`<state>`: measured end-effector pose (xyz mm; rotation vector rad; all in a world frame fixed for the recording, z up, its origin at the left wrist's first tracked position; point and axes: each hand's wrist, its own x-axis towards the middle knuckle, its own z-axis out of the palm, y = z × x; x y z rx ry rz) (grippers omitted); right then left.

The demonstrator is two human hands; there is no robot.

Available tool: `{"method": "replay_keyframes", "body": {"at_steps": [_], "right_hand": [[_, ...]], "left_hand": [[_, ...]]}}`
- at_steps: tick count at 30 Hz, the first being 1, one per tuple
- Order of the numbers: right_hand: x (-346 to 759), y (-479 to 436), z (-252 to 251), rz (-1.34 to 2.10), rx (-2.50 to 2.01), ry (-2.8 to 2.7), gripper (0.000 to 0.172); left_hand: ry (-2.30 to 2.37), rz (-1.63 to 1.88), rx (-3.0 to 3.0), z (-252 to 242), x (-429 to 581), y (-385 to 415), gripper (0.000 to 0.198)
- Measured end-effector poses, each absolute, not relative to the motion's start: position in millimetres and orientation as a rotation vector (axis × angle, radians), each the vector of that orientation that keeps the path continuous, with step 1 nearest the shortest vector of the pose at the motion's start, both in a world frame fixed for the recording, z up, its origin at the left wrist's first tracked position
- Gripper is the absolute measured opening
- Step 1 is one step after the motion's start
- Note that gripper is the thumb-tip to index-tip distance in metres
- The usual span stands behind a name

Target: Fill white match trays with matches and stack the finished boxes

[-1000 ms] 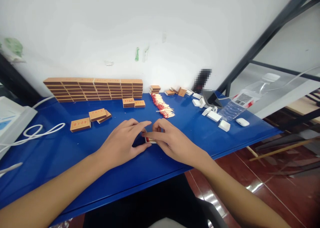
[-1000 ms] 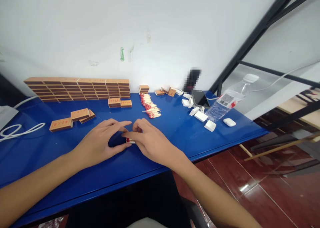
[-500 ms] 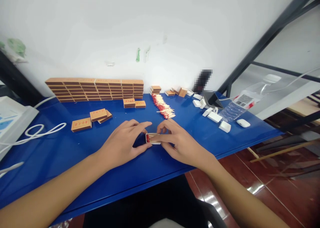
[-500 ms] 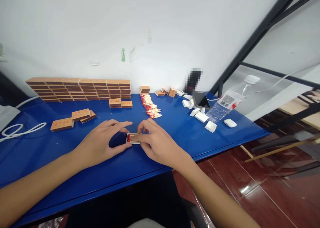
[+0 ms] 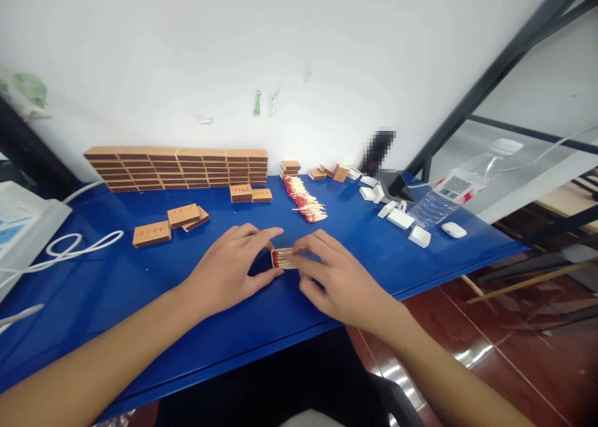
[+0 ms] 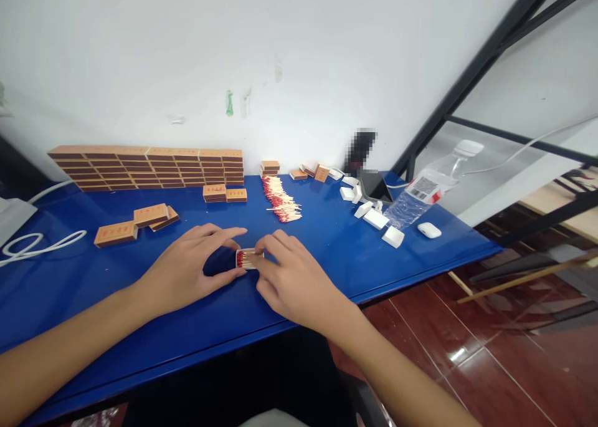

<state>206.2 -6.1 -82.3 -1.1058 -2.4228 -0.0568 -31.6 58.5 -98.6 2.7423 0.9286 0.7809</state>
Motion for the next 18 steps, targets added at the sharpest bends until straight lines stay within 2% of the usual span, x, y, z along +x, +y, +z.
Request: {"method": "replay_keyframes", "body": {"at_steps": [6, 10, 14, 18], "right_hand": [[258.4, 41.6, -76.9, -0.2, -1.292, -2.153, 0.024], [286.0, 72.4, -85.9, -0.11, -1.334, -2.212, 0.014], [289.1, 79.5, -97.4, -0.023, -1.339, -2.249, 0.008], [287.1, 77.4, -99.8, 0.026, -1.345, -2.248, 0.01]], "left_hand": [[0.959, 0.735, 2.722, -96.0, -32.4, 57.2, 0.056], [0.966, 0.729, 2.711, -96.1, -33.3, 56.5, 0.055], [0.96, 0.734, 2.713, -96.9, -33.1, 57.0, 0.056], [0.965, 0.727, 2.708, -95.8, -32.5, 57.2, 0.054]]}}
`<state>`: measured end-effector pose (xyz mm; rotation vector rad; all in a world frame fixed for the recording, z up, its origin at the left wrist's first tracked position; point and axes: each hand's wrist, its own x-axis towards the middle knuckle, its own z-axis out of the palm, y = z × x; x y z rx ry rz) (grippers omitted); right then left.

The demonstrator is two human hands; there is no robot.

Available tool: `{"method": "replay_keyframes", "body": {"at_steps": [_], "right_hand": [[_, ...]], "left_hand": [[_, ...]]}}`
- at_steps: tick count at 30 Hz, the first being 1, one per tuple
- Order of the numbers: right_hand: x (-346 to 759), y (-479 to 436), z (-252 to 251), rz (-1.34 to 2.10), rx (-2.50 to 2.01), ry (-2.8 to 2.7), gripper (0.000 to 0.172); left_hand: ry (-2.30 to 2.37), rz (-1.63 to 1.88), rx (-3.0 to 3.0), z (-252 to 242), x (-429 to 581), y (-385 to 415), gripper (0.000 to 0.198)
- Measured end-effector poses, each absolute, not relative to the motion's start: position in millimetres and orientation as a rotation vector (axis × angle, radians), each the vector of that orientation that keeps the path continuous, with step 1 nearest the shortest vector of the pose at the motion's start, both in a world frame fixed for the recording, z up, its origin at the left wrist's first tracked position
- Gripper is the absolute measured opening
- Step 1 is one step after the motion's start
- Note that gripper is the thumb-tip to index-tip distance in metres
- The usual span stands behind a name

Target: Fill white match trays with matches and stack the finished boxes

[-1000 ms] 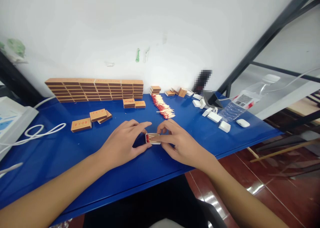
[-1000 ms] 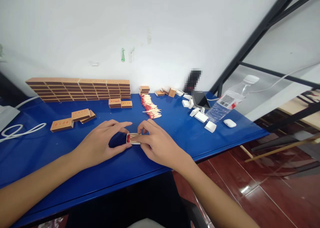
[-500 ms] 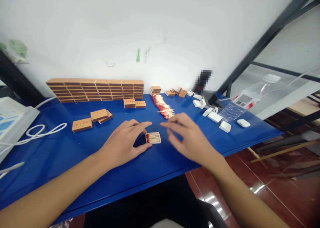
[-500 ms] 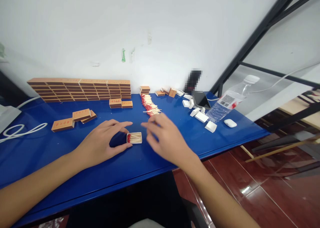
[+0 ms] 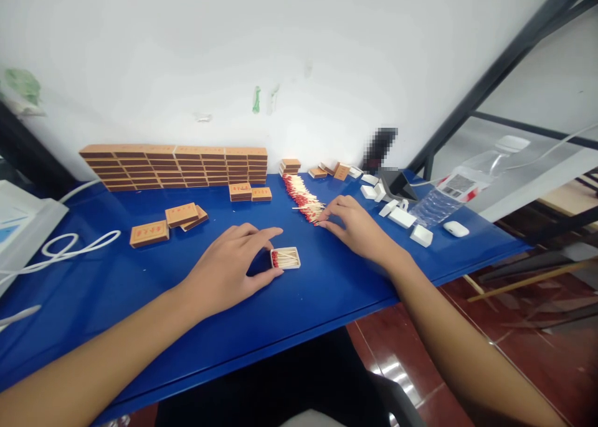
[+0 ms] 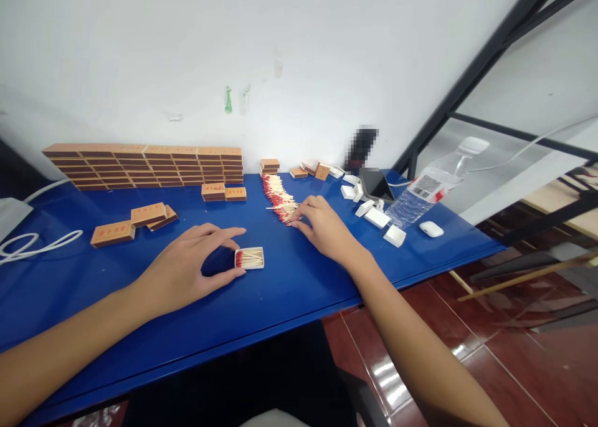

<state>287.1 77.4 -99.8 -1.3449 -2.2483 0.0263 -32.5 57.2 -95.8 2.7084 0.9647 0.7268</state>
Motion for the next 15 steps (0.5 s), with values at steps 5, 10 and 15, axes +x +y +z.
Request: {"method": "replay_keyframes", "body": {"at_steps": [5, 10, 15], "right_hand": [[289.1, 76.8, -95.4, 0.075, -1.345, -2.26, 0.013], [290.2, 76.5, -94.8, 0.079, -1.353, -2.266, 0.016], [289.7, 76.4, -95.4, 0.062, -1.356, -2.27, 0.018]], "left_hand": [[0.974, 0.726, 2.711, -95.5, -32.8, 56.7, 0.054], [0.96, 0.736, 2.712, -97.0, -32.9, 57.2, 0.055], [0.973, 0.727, 2.722, -96.9, -32.6, 57.9, 0.057]]}}
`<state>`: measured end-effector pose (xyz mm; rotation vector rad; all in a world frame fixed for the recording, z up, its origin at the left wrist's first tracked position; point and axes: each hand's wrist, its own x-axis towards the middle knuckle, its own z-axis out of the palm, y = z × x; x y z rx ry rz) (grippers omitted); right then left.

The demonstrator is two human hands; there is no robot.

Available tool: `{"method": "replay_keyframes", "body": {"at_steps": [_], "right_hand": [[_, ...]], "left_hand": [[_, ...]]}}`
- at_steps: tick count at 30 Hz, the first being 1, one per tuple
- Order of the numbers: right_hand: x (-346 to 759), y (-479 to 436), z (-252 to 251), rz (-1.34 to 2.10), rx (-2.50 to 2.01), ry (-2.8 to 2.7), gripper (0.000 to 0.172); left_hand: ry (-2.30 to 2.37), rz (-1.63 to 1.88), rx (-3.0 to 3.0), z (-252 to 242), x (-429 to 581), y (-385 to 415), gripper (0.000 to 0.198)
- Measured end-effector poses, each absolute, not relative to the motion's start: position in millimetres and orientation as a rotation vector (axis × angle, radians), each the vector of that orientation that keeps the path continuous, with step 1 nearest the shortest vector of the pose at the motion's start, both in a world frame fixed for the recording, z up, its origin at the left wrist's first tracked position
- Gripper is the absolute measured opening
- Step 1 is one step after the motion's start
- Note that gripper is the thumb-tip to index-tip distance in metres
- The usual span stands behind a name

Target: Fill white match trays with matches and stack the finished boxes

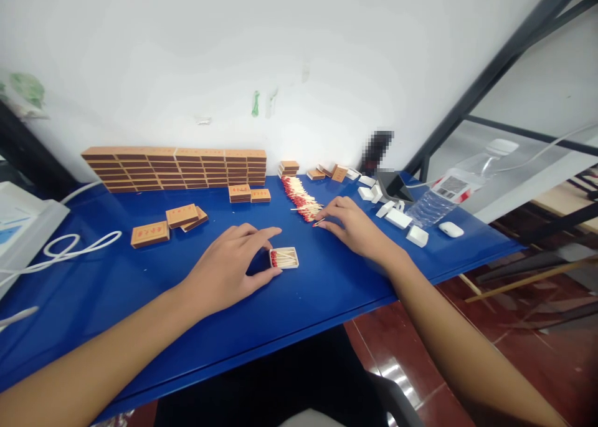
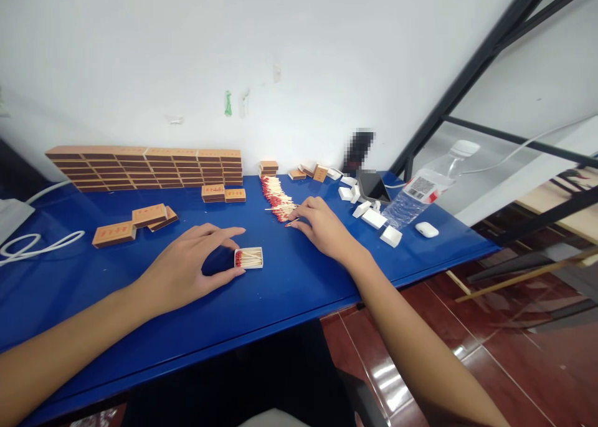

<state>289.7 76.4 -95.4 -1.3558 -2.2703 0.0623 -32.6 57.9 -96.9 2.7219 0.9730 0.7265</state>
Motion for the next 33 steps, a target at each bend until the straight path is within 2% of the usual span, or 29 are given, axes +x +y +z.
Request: {"method": "replay_keyframes", "body": {"at_steps": [33], "right_hand": [[297.6, 81.6, -100.7, 0.043, -1.325, -2.305, 0.011]], "left_hand": [[0.958, 0.715, 2.708, -95.9, -32.7, 56.8, 0.058]]}}
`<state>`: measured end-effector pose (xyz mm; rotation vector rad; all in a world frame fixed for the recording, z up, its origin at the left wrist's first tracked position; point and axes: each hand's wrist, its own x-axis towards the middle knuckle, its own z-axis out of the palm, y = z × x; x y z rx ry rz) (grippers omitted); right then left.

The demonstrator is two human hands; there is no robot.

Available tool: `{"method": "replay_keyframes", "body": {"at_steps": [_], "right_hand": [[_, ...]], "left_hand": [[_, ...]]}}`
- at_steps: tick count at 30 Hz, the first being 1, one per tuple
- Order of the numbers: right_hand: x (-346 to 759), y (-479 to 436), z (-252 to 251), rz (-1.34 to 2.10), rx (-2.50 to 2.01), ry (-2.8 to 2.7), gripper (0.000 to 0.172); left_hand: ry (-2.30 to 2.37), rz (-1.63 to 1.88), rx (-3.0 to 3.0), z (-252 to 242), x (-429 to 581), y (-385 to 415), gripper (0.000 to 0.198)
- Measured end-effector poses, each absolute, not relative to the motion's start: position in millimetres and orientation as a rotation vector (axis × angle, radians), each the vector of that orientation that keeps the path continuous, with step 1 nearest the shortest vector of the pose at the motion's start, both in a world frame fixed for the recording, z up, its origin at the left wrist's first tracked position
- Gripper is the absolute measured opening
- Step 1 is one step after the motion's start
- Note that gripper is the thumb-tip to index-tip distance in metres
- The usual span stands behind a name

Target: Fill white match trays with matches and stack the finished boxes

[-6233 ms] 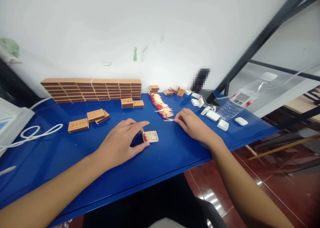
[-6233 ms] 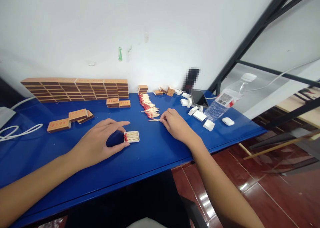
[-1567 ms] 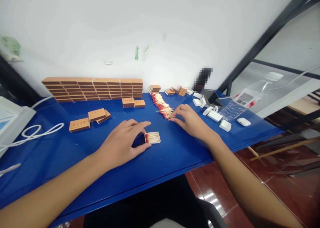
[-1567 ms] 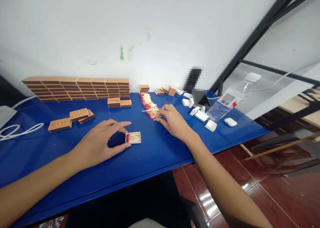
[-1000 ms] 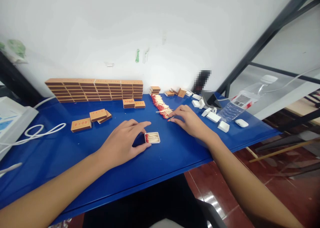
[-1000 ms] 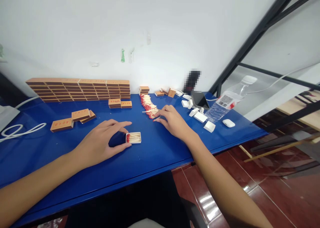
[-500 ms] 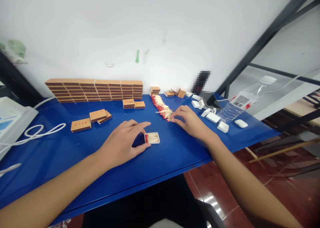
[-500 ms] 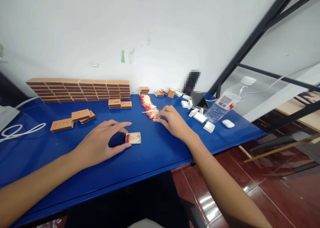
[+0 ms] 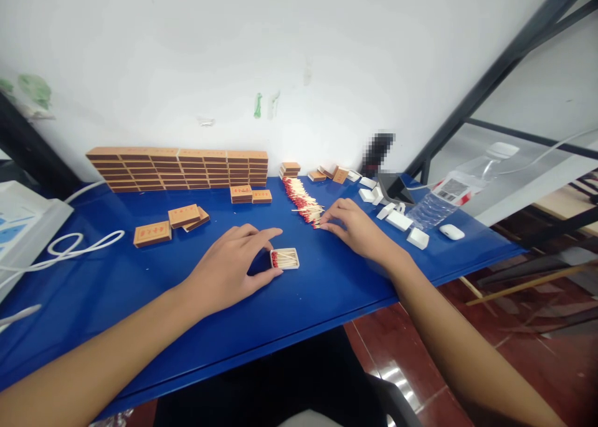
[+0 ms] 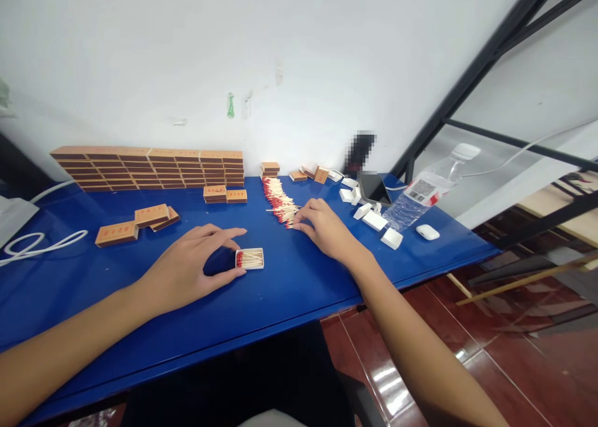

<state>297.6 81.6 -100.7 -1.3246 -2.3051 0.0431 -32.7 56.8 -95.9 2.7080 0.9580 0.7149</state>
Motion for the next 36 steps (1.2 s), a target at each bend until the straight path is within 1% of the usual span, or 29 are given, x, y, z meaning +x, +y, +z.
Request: {"method": "replay_keyframes", "body": {"at_steps": [7, 13, 18, 24, 29, 32, 36], "right_hand": [[285.1, 66.9, -93.2, 0.029, -1.287, -2.329, 0.012], [242.7, 29.8, -71.4, 0.032, -1.254, -2.307, 0.007], [233.2, 26.0, -70.3, 0.017, -1.264, -2.302, 0.005], [249.9, 37.2, -75.6, 0.271, -1.28, -2.359, 0.015], [254.8, 45.4, -79.7, 0.379, -1.34, -2.396, 0.008], [253.6, 47.7, -80.0, 0.398, -1.332, -2.421, 0.012], [247.2, 51.0, -78.3, 0.348, -1.277, -2.45, 0.011]], "left_hand": [[0.969, 0.727, 2.715, -97.7, -33.3, 57.7, 0.058], [0.933, 0.766, 2.731, -99.4, -32.8, 58.1, 0.059], [0.929, 0.773, 2.732, -98.5, -32.3, 58.4, 0.06], [0.928, 0.758, 2.733, -98.0, -32.7, 56.8, 0.06], [0.889, 0.728, 2.71, -96.5, -32.6, 55.7, 0.061], [0.888, 0.74, 2.708, -96.1, -32.6, 56.4, 0.061], [0.876, 0.741, 2.714, -96.8, -32.7, 57.0, 0.062]]}}
